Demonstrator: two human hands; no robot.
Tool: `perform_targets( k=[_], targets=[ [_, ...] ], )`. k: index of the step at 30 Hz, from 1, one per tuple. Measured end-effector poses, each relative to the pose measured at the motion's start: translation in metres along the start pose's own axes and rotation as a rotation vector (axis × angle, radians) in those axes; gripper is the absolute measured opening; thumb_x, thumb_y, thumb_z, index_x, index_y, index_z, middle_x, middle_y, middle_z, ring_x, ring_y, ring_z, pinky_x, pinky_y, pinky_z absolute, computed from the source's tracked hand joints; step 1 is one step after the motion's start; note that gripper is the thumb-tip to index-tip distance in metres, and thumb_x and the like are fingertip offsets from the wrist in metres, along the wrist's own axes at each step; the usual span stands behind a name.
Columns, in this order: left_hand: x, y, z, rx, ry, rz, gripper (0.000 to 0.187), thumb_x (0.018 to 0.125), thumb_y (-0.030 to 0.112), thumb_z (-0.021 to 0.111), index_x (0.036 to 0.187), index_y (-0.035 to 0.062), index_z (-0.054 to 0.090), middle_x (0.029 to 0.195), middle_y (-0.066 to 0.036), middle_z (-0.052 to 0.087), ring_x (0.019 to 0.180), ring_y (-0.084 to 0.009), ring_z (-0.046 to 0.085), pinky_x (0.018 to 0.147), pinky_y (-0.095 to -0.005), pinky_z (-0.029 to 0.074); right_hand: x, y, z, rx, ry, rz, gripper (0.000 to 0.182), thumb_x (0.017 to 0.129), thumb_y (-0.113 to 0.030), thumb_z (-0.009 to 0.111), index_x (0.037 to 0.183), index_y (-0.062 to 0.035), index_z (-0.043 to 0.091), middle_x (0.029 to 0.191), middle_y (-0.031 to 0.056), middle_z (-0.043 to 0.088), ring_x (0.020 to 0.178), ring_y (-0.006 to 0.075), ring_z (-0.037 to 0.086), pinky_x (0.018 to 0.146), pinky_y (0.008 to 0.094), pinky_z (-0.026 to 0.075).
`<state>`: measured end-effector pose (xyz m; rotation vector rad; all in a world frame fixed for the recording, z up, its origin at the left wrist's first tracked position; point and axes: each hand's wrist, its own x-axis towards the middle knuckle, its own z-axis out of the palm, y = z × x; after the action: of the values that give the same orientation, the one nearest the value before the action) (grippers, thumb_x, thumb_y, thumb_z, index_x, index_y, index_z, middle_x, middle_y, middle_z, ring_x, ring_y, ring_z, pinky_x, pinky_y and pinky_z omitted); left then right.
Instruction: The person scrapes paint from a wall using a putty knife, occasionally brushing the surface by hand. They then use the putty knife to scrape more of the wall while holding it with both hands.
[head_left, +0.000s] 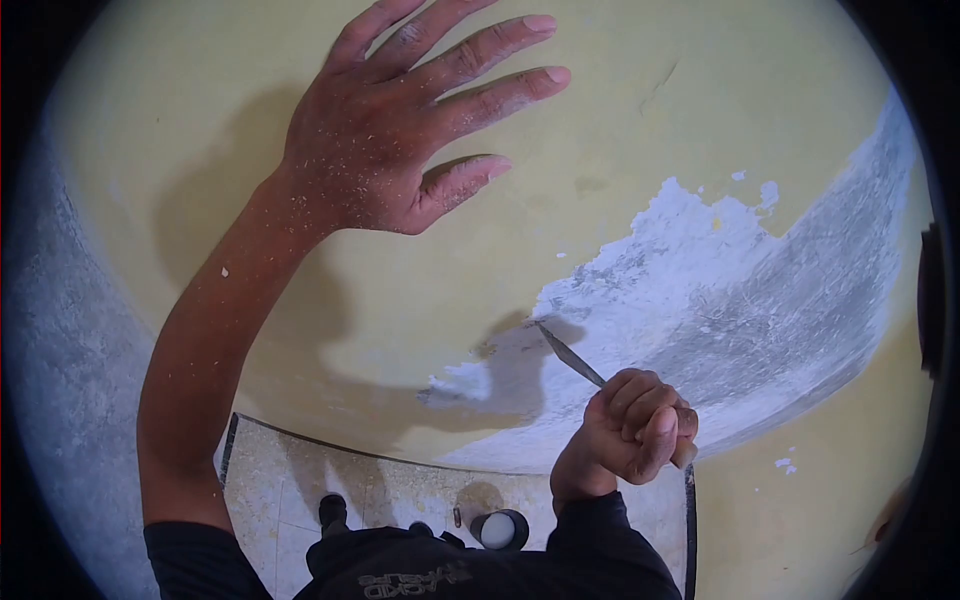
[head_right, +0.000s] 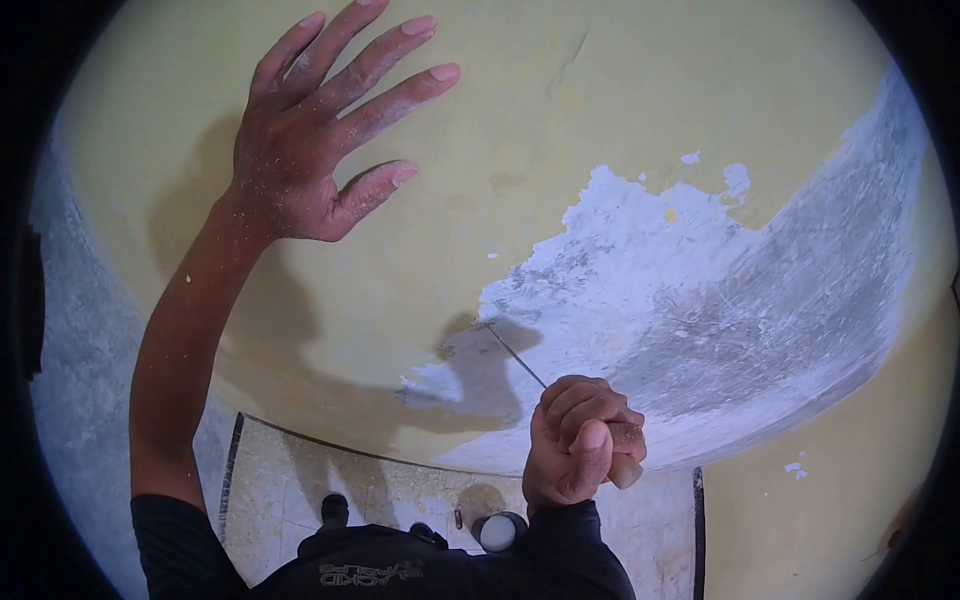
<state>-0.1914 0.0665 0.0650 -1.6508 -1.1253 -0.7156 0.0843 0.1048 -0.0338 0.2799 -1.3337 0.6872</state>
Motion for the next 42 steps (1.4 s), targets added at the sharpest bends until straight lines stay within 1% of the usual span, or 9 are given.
perform_targets(
  k=[16,20,24,29,31,33,35,37,42],
  targets=[
    [0.0,0.0,-0.002,-0.015,-0.027,0.007,0.053,0.093,0.048,0.043,0.14,0.023,0.047,0.15,-0.006,0.036,0.143,-0.0278,0.022,0.115,-0.0455,0.01,-0.013,0.003,0.005,-0.056,0.054,0.257,0.041,0.084,-0.011,0.056,0.055,-0.0128,0.027,0.05,0.0008,0.038,0.042,0.0136,0.038,0.041,0.0301,0.033],
    [0.002,0.0,-0.007,0.044,-0.091,-0.011,0.053,0.093,0.048,0.043,0.14,0.0234,0.047,0.151,-0.006,0.035,0.143,-0.0286,0.022,0.114,-0.0462,0.011,-0.003,0.006,0.009,-0.06,0.08,0.057,0.032,0.086,-0.004,0.045,0.059,-0.0148,0.03,0.045,-0.0022,0.03,0.034,0.0075,0.023,0.032,0.0241,0.024],
    [0.003,0.002,-0.011,0.078,-0.138,-0.011,0.054,0.094,0.05,0.041,0.14,0.0234,0.047,0.151,-0.006,0.035,0.143,-0.0283,0.022,0.114,-0.0469,0.011,0.003,-0.014,0.013,-0.061,0.11,0.125,0.045,0.086,-0.012,0.061,0.055,-0.0122,0.027,0.05,-0.0007,0.033,0.041,0.0124,0.034,0.041,0.0253,0.031],
    [-0.001,-0.002,-0.006,0.038,-0.084,0.006,0.055,0.094,0.051,0.04,0.141,0.0233,0.046,0.152,-0.006,0.034,0.144,-0.0286,0.02,0.114,-0.0485,0.01,0.006,-0.011,0.007,-0.047,-0.036,0.099,0.04,0.085,-0.011,0.056,0.055,-0.012,0.029,0.05,-0.0003,0.035,0.041,0.0121,0.034,0.041,0.0248,0.031],
    [0.002,-0.002,-0.004,0.059,-0.117,0.011,0.056,0.094,0.052,0.04,0.141,0.0234,0.046,0.152,-0.007,0.033,0.144,-0.0287,0.019,0.114,-0.049,0.01,0.011,-0.011,0.003,0.091,0.25,0.077,0.039,0.085,-0.011,0.054,0.054,-0.0133,0.03,0.05,0.0009,0.037,0.042,0.0138,0.037,0.042,0.0247,0.033],
    [0.002,0.003,0.0,-0.003,0.11,0.004,0.052,0.079,0.035,0.063,0.13,0.0231,0.058,0.145,-0.006,0.045,0.138,-0.0303,0.034,0.113,-0.0454,0.018,-0.008,0.009,-0.019,-0.239,0.218,-0.032,0.038,0.085,-0.011,0.055,0.054,-0.0148,0.032,0.051,0.0017,0.04,0.042,0.0133,0.039,0.043,0.0241,0.034],
    [0.002,0.003,0.0,0.012,0.112,0.008,0.054,0.08,0.035,0.062,0.131,0.0234,0.057,0.145,-0.005,0.045,0.138,-0.0294,0.035,0.112,-0.0452,0.019,-0.003,0.003,-0.002,-0.293,0.047,0.19,0.034,0.085,-0.01,0.053,0.056,-0.0145,0.035,0.048,0.0006,0.039,0.041,0.0103,0.036,0.04,0.027,0.033],
    [0.002,0.002,0.0,0.017,0.101,-0.004,0.055,0.08,0.036,0.062,0.133,0.0237,0.055,0.144,-0.003,0.046,0.137,-0.0286,0.036,0.112,-0.045,0.02,0.01,-0.003,0.003,0.092,0.124,0.111,0.036,0.084,-0.01,0.054,0.056,-0.0151,0.032,0.047,0.0003,0.036,0.04,0.0114,0.034,0.038,0.0277,0.03],
    [0.002,0.002,0.001,-0.008,0.112,0.003,0.055,0.079,0.036,0.063,0.132,0.024,0.056,0.144,-0.003,0.047,0.137,-0.0288,0.037,0.112,-0.0441,0.02,0.01,-0.014,0.016,-0.015,0.169,0.134,0.034,0.085,-0.01,0.054,0.059,-0.0145,0.032,0.05,-0.0006,0.035,0.042,0.0111,0.032,0.041,0.026,0.03]
  ],
)
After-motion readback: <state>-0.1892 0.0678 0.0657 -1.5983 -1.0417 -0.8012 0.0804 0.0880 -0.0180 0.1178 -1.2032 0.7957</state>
